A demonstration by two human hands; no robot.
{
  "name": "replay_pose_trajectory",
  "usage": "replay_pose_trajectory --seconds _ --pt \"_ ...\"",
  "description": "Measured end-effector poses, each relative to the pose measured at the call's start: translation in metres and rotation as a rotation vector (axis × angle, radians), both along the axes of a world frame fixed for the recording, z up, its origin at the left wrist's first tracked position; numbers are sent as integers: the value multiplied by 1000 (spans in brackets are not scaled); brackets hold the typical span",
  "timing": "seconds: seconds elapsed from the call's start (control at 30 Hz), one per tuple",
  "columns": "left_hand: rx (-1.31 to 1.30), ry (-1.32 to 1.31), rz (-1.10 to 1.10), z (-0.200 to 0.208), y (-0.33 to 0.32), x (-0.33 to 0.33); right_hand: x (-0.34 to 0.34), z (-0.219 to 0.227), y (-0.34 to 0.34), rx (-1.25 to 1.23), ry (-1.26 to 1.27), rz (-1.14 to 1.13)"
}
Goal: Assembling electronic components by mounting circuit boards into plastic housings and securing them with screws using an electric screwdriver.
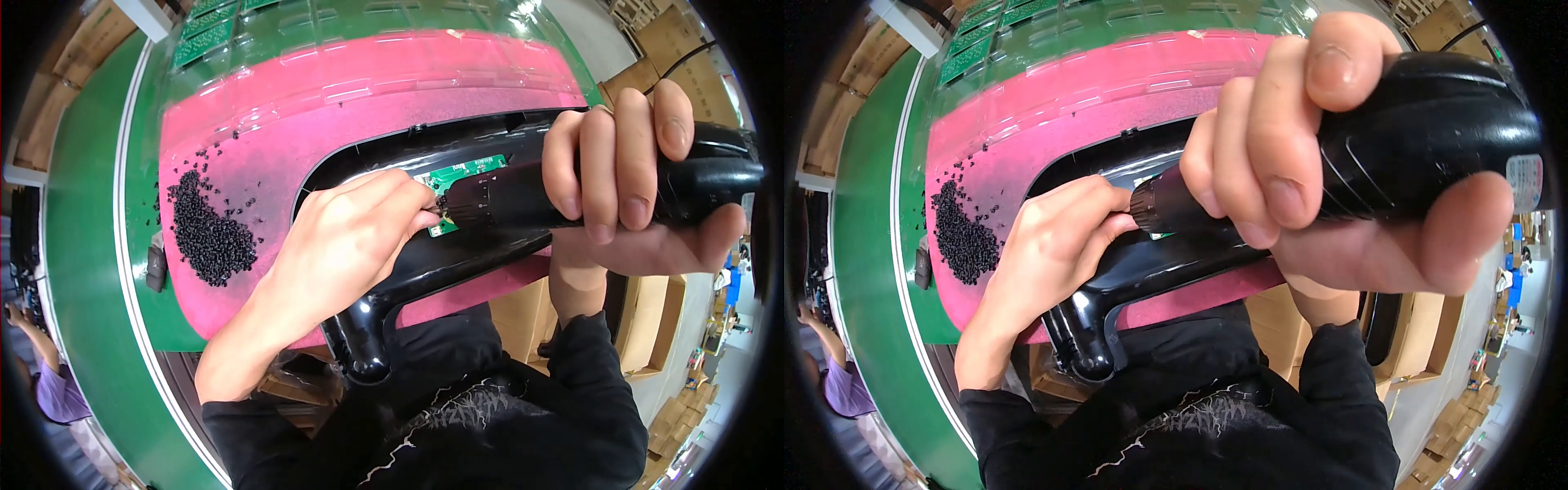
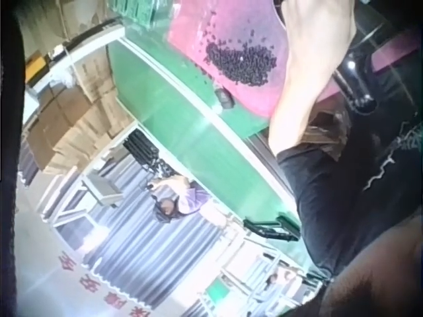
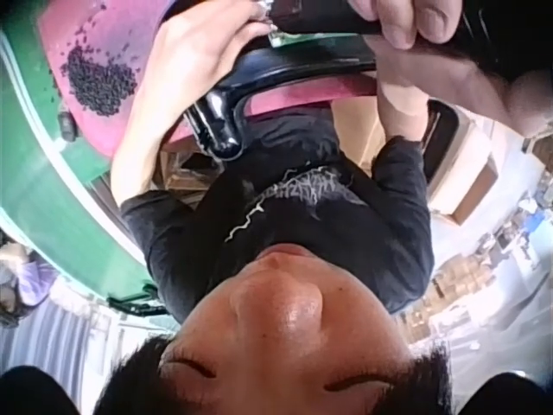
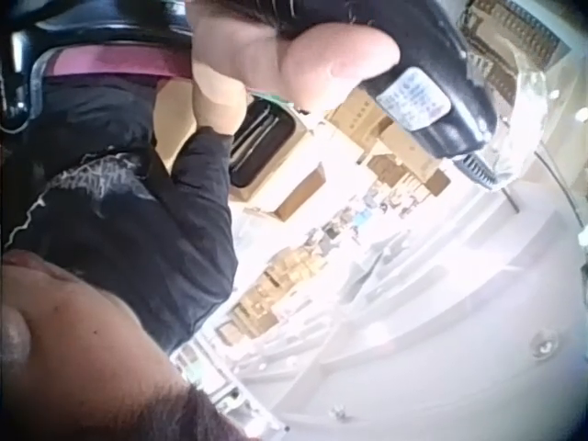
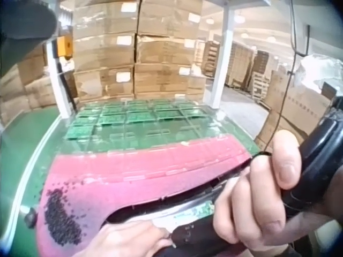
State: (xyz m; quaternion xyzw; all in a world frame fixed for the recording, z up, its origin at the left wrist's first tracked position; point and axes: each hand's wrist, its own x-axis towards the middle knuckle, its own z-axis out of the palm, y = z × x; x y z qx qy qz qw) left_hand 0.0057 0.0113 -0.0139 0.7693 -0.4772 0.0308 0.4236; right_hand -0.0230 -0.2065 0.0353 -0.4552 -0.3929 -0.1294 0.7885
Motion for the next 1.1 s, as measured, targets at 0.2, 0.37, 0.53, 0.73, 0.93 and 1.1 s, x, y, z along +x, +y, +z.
replay_pose_trajectory --seconds 0.2,0.37,0.53,0.73,0.93,1.1 --pt "-8 45 -54 0 3 1 12 1 -13 -76 -108 288" --pt "-13 125 0 0 3 3 -6 3 -12 -332 246 125" --pt "23 193 82 8 -2 -1 -12 13 -8 -366 407 50" --pt "133 128 174 3 0 -5 -8 -6 1 -265 165 121" --pt "181 109 153 4 0 -6 -14 -6 10 -232 176 54" --pt "189 53 109 1 3 -4 -23 -2 20 -228 340 -34"
